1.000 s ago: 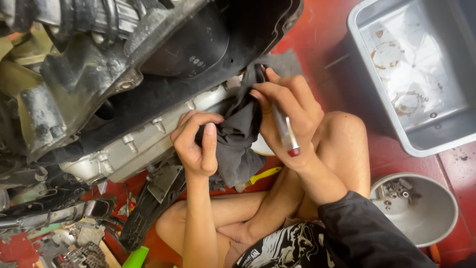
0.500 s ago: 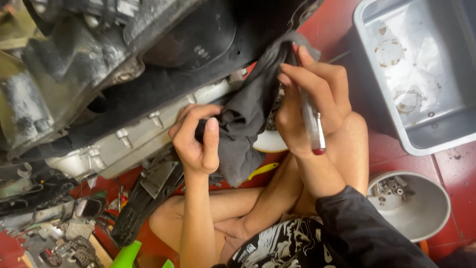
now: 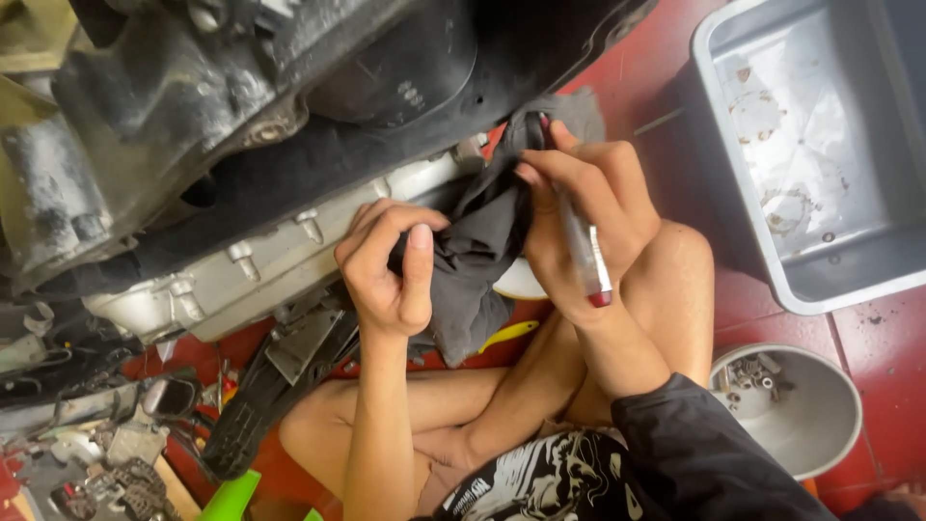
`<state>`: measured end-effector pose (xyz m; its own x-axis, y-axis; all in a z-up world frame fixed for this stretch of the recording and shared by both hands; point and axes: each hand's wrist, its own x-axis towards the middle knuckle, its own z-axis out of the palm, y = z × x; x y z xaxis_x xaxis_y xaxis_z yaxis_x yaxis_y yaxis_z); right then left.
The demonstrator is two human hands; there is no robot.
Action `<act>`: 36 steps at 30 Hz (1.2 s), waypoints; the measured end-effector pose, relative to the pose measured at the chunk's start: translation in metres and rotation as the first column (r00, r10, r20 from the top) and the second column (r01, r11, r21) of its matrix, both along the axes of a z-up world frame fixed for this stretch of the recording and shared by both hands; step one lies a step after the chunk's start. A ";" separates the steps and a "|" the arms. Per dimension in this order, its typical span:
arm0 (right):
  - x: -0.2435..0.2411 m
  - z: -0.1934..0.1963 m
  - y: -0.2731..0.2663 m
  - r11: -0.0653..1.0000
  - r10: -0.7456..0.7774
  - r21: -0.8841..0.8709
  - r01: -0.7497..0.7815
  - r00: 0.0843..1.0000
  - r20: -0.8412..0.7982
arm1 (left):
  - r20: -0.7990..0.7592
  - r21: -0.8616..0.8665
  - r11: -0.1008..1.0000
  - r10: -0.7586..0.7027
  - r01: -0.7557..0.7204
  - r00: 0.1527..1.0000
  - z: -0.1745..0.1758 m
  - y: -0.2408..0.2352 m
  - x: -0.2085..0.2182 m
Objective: The person sits on the floor and uses a screwdriver to scrape and clean the edge of a motorcycle engine casing. They hold a grey cloth in their left hand to wipe away debris while working on the mechanical component.
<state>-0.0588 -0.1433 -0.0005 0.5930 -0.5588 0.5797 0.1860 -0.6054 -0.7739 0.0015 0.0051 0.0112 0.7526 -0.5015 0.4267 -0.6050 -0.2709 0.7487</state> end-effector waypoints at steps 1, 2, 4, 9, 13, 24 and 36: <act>-0.001 0.000 -0.006 1.000 -0.006 -0.006 0.006 1.000 0.012 | 0.012 -0.006 1.000 -0.006 0.006 1.000 -0.001 -0.002 0.002; -0.006 -0.001 -0.010 1.000 -0.018 0.018 0.019 0.999 -0.030 | 0.018 -0.007 1.000 0.003 -0.003 1.000 -0.002 -0.001 0.001; -0.009 -0.001 -0.011 0.998 -0.025 0.051 0.030 0.995 -0.092 | 0.004 0.002 1.000 0.015 -0.015 1.000 -0.006 0.000 0.000; 0.001 0.002 -0.002 0.999 -0.003 -0.038 0.003 1.000 -0.005 | 0.017 -0.007 1.000 -0.007 0.007 1.000 -0.001 -0.001 0.001; -0.005 -0.001 -0.010 0.997 -0.081 -0.005 0.081 0.996 -0.047 | 0.009 -0.001 1.000 0.001 -0.001 1.000 -0.005 0.001 0.001; -0.010 0.014 -0.012 1.000 0.000 -0.008 -0.001 0.995 -0.095 | 0.027 -0.008 1.000 0.010 -0.009 1.000 -0.005 -0.003 0.000; -0.022 0.019 -0.053 0.862 0.454 0.267 -0.431 0.890 -0.030 | 0.025 0.053 0.997 -0.050 0.048 0.998 -0.004 -0.006 0.002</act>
<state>-0.0805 -0.1967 0.0187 0.8541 -0.3423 0.3916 0.3126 -0.2639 -0.9125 0.0031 -0.0009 0.0068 0.7154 -0.5598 0.4181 -0.6378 -0.2789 0.7179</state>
